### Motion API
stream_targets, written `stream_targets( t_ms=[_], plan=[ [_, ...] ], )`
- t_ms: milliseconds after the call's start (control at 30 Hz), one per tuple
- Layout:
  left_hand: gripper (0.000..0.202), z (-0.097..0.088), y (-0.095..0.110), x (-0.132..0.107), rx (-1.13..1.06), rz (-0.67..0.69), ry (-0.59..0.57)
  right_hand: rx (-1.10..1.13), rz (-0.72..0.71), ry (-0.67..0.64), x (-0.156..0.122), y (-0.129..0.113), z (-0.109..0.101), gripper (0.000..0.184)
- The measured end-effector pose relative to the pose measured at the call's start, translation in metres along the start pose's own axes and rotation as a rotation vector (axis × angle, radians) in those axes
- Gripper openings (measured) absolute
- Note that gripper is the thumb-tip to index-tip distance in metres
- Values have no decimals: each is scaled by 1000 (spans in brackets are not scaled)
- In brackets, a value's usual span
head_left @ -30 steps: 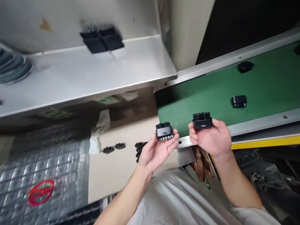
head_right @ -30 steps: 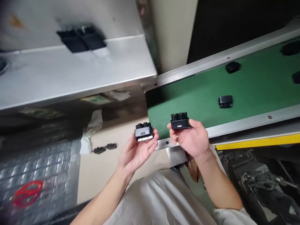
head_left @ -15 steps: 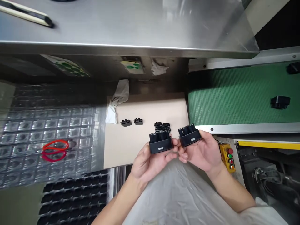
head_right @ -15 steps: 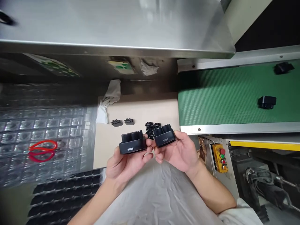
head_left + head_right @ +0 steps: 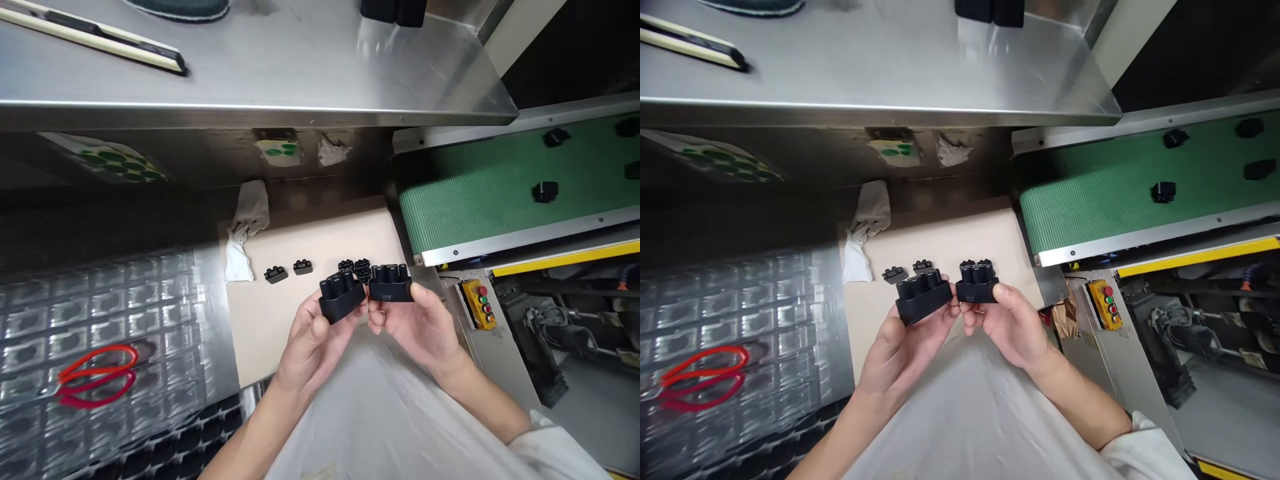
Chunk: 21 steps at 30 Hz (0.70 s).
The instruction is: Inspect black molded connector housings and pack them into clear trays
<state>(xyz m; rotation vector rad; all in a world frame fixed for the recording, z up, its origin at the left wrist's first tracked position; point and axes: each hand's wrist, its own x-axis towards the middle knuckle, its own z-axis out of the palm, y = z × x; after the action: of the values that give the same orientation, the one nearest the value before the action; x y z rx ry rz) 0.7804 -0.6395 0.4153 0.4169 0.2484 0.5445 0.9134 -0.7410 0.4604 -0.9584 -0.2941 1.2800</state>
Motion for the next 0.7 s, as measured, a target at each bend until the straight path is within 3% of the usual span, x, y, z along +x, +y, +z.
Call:
stream_targets(
  t_ms=[167, 367, 567, 700],
  plan=[
    [56, 9, 5, 9, -96, -100, 8, 86, 14, 55, -3, -8, 6, 45],
    [58, 7, 1, 12, -223, -203, -59, 155, 69, 51, -3, -18, -7, 47],
    [65, 35, -7, 2, -406, -243, -50, 363, 150, -119, -8, -17, -3, 54],
    [63, 54, -1, -8, -524, -260, 10, 420, 177, -114, -15, -20, 10, 53]
  ],
)
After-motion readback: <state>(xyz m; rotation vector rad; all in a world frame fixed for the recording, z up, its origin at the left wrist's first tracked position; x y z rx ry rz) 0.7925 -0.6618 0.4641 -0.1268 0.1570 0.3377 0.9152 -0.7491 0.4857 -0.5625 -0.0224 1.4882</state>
